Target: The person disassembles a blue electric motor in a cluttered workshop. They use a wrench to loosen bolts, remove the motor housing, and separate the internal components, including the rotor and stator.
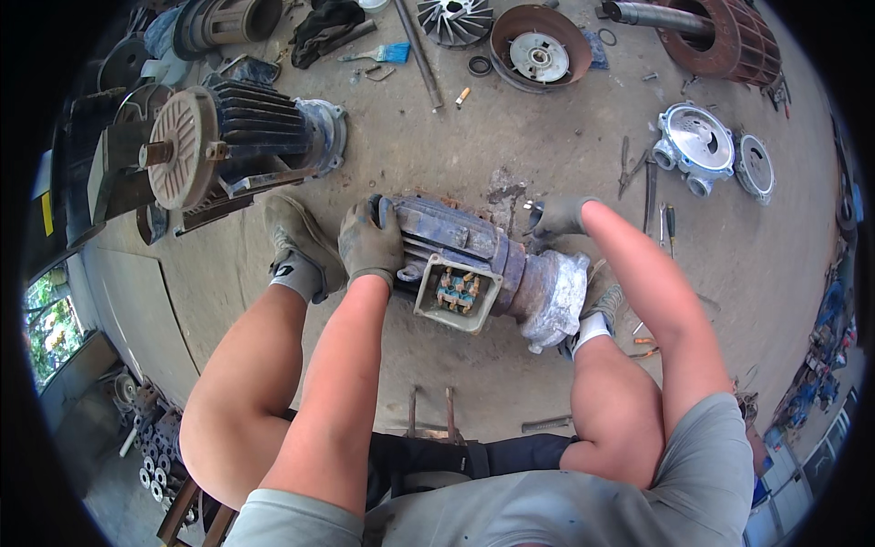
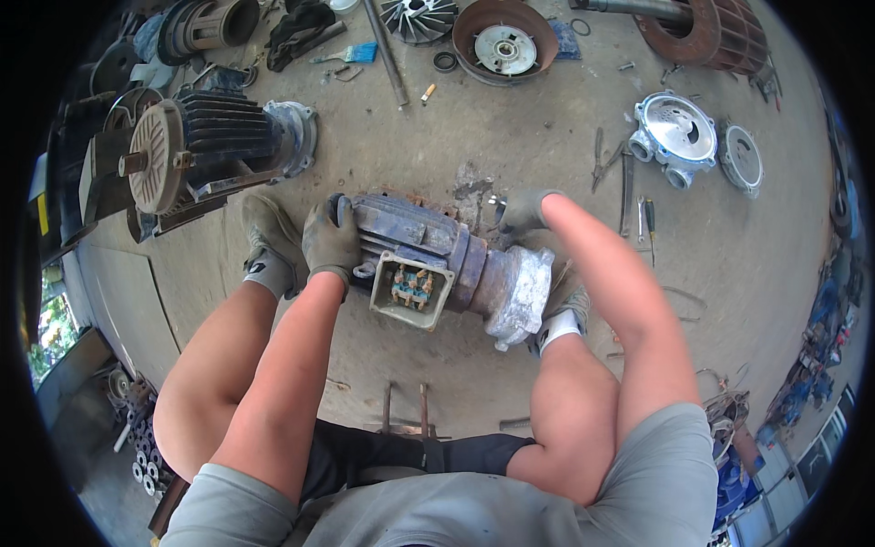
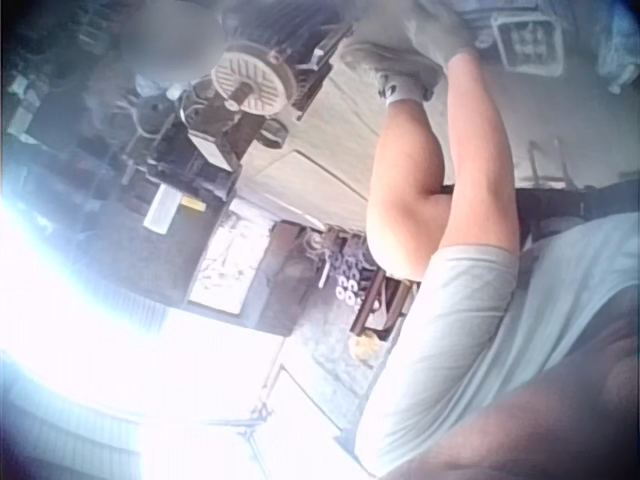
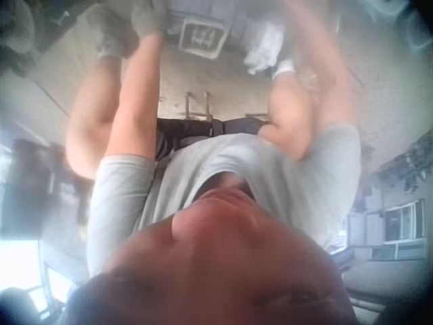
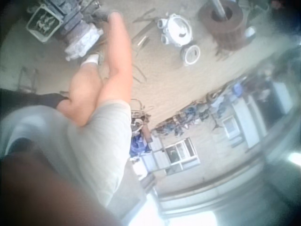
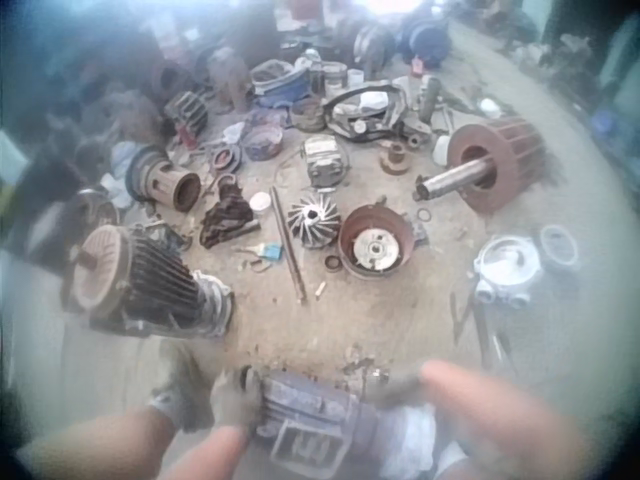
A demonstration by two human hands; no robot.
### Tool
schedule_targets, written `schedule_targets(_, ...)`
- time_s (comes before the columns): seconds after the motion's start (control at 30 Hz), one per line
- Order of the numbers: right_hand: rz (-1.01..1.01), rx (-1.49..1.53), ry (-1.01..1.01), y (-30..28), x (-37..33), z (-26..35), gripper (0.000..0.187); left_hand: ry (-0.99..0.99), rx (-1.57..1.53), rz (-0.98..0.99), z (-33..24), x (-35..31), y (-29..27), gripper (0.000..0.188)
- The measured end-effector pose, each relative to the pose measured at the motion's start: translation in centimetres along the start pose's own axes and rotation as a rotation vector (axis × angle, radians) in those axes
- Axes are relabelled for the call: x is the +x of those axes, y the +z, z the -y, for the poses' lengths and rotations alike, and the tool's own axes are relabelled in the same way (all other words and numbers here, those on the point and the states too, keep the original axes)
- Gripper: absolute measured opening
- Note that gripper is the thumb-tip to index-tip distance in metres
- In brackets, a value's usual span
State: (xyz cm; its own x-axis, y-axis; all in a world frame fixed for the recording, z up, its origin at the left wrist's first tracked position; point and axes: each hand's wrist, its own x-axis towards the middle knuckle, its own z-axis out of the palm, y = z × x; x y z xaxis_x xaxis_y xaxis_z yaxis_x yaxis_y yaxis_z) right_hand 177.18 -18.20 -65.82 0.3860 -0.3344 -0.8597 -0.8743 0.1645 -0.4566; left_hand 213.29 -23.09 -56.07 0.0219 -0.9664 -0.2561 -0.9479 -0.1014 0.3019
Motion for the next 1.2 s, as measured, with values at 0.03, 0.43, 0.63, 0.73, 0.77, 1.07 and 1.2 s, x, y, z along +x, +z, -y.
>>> schedule_targets(0.03, -0.073, 0.105, 0.125, -1.4, -1.3, -0.6, 0.021, -0.001, -0.011, 0.004, 0.1, 0.0, 0.1, 0.046)
schedule_targets(0.43, -0.918, 0.575, 0.144, -8.7, -7.8, -3.4, 0.061, -0.022, -0.007, -0.013, -0.4, -0.2, -0.3, 0.045)
schedule_targets(0.63, -1.002, 0.079, 0.308, -0.8, -8.2, -5.5, 0.11, 0.025, -0.054, -0.004, -0.1, -0.2, -0.3, 0.045)
schedule_targets(0.73, -0.628, 0.304, 0.211, 2.0, -10.0, -2.8, 0.116, -0.009, -0.066, 0.004, -0.3, -0.1, -0.4, 0.047)
schedule_targets(0.77, -0.533, 0.392, 0.168, 2.8, -10.6, -1.6, 0.114, -0.01, -0.071, -0.002, -0.4, 0.0, -0.4, 0.047)
schedule_targets(1.07, -0.59, 0.313, 0.471, 7.8, -9.4, 4.7, 0.043, -0.08, -0.045, 0.093, -0.7, 0.1, -0.3, 0.052)
schedule_targets(1.2, -0.839, 0.522, 0.398, 9.8, -8.3, 3.1, 0.038, -0.064, -0.053, 0.077, -1.0, 0.5, -0.4, 0.053)
